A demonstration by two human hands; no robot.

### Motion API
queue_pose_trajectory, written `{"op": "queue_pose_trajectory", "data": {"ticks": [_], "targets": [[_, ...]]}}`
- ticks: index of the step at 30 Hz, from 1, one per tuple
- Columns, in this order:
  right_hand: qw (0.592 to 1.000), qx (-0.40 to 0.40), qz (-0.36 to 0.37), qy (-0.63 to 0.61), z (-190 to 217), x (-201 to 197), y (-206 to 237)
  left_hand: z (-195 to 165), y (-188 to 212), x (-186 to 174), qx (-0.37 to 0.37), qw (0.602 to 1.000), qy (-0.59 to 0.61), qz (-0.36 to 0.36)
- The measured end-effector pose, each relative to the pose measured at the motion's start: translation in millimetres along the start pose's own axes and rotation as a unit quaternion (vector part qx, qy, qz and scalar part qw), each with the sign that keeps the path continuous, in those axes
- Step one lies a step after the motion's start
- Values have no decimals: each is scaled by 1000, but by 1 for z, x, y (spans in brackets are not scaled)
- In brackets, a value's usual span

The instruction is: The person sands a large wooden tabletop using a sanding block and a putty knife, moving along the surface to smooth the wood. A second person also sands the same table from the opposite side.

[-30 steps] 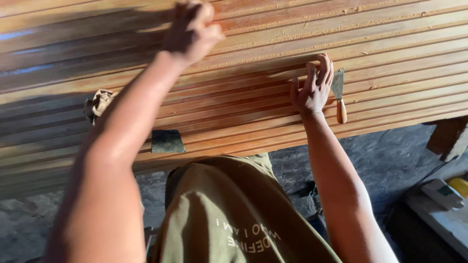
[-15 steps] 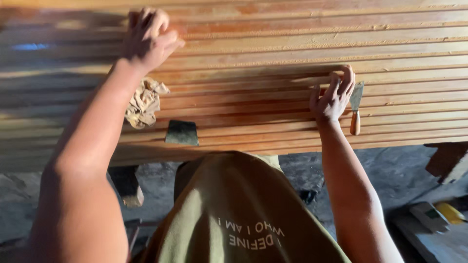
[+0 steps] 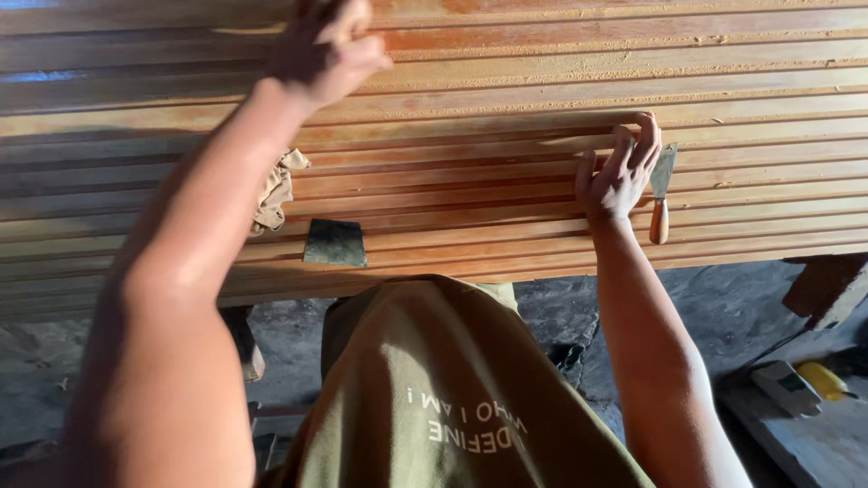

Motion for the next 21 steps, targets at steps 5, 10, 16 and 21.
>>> {"op": "queue_pose_trajectory", "data": {"ticks": [5,10,16,21], "targets": [[1000,3,-1,-27,0,-2,0,11,-14,9,-108,975,159,111],[999,-1,-19,-28,-2,-3,-2,15,32,-29,-31,997,-54,33],[999,-5,-21,-31,-6,-1,1,-27,-35,32,45,999,-14,3],[999,-2,-30,-28,-8,-1,1,-5,7,-4,-17,999,-3,49]]}}
Point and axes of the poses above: each hand's wrist, its own y-axis away from the middle knuckle, its own x-axis out of the palm, z = x × y, the point moved 5 cm from there along -y, towards the middle knuckle, and after that the axes turned 11 degrees about z, right-handed, at the moved point
